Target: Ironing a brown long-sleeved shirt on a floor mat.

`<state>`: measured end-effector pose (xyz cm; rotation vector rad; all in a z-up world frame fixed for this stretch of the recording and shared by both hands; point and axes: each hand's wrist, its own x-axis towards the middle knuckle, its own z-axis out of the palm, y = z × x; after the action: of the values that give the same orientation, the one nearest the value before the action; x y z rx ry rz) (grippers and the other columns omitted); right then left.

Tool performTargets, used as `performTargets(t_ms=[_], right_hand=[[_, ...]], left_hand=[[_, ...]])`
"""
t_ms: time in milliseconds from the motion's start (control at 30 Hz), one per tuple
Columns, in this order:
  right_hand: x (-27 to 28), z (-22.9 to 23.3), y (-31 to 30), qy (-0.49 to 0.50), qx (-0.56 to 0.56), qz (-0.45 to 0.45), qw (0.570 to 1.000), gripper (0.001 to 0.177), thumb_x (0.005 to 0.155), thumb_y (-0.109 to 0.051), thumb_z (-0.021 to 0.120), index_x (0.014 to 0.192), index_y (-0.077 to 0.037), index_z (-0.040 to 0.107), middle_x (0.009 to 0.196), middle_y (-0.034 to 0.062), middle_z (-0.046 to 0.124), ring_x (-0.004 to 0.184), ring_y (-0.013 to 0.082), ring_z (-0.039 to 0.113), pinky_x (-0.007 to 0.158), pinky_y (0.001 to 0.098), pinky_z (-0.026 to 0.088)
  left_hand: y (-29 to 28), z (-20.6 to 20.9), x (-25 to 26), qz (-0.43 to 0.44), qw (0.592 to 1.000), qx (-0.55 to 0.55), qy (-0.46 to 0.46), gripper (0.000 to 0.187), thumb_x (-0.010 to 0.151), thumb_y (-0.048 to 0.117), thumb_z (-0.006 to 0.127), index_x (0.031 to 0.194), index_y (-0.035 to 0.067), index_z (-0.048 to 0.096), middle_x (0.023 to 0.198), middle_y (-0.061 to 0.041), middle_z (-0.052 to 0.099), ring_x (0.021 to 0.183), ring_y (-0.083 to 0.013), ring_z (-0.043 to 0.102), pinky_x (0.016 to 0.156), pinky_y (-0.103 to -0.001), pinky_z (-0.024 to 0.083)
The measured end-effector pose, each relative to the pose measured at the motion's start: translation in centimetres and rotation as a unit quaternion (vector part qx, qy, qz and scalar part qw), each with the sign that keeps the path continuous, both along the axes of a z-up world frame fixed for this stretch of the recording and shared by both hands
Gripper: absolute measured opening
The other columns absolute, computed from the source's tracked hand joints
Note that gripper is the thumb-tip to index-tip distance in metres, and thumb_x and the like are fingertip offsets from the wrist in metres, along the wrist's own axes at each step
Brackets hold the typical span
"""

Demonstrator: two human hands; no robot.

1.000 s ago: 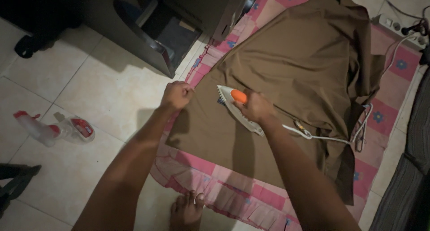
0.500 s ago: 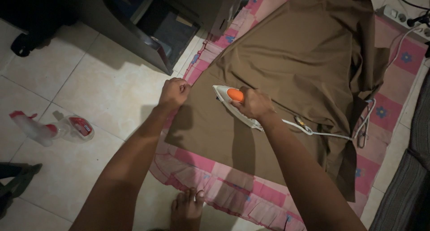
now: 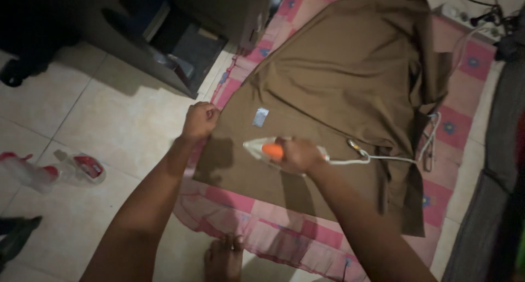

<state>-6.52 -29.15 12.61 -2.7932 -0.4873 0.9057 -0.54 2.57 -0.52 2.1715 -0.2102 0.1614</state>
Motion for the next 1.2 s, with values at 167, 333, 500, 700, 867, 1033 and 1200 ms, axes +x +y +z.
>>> performTargets(t_ms=[167,333,500,700,867,1033,1200], right_hand=[[-5.1,2.9,-1.5,0.045,0.003,0.005,0.999,0.062,0.082,-0.057,0.072,0.127,-0.016,0.063,0.109,0.0179,0.073,0.105,0.0389,0.069,0.088,0.0537,0.054],[-8.5,4.2,-3.1,0.05,-0.011,-0.006,0.999,0.06,0.083,-0.057,0.071,0.127,-0.018,0.062,0.1,0.0191,0.073,0.098,0.0395,0.07,0.086,0.0537,0.054],[-10.4,2.5,-6.3,0.015,-0.013,-0.047,0.999,0.051,0.084,-0.054,0.07,0.123,-0.021,0.067,0.097,0.0185,0.075,0.093,0.039,0.072,0.088,0.0525,0.055],[-12.1,3.8,-9.3,0.001,0.012,-0.182,0.983,0.05,0.079,-0.049,0.076,0.119,-0.02,0.069,0.097,0.0137,0.076,0.094,0.0387,0.072,0.083,0.0514,0.056],[-12.3,4.5,-10.2,-0.004,-0.001,-0.182,0.983,0.047,0.081,-0.051,0.075,0.114,-0.017,0.069,0.095,0.0139,0.078,0.094,0.0379,0.073,0.084,0.0505,0.057],[-12.4,5.0,-10.1,-0.006,-0.001,-0.173,0.985,0.048,0.081,-0.052,0.074,0.114,-0.019,0.069,0.093,0.0148,0.077,0.091,0.0373,0.074,0.083,0.0503,0.057],[-12.4,5.0,-10.0,-0.017,-0.007,-0.174,0.985,0.049,0.081,-0.054,0.074,0.115,-0.018,0.069,0.092,0.0163,0.077,0.092,0.0388,0.073,0.082,0.0517,0.056]], left_hand=[[-1.0,1.7,-0.5,0.02,1.0,0.008,0.007,0.016,0.09,0.018,0.068,0.084,0.003,0.065,0.079,-0.016,0.066,0.074,-0.0331,0.066,0.07,-0.043,0.053],[-4.2,5.1,-1.6,0.041,0.974,0.221,-0.038,0.028,0.088,0.021,0.07,0.113,0.008,0.066,0.119,-0.016,0.066,0.118,-0.0349,0.06,0.1,-0.052,0.045],[-7.7,2.6,-2.1,-0.192,0.9,0.339,-0.195,0.07,0.086,0.039,0.058,0.148,0.009,0.049,0.16,-0.012,0.044,0.15,-0.0318,0.031,0.12,-0.058,0.017],[-7.9,2.9,-3.3,-0.304,0.881,0.353,-0.083,0.059,0.099,0.041,0.051,0.154,0.02,0.042,0.162,-0.002,0.035,0.155,-0.0271,0.024,0.123,-0.067,0.008],[-6.0,7.0,-3.1,-0.188,0.926,0.237,-0.226,0.061,0.096,0.03,0.056,0.154,0.017,0.045,0.164,-0.012,0.038,0.154,-0.0297,0.032,0.124,-0.061,0.016],[-6.3,8.7,-1.7,-0.12,0.954,0.189,-0.2,0.059,0.095,0.023,0.058,0.153,0.017,0.047,0.161,-0.014,0.043,0.151,-0.0298,0.037,0.125,-0.059,0.021],[-7.4,7.1,0.3,-0.197,0.932,0.276,-0.126,0.06,0.099,0.03,0.051,0.157,0.018,0.041,0.161,-0.008,0.04,0.152,-0.0297,0.035,0.124,-0.058,0.018]])
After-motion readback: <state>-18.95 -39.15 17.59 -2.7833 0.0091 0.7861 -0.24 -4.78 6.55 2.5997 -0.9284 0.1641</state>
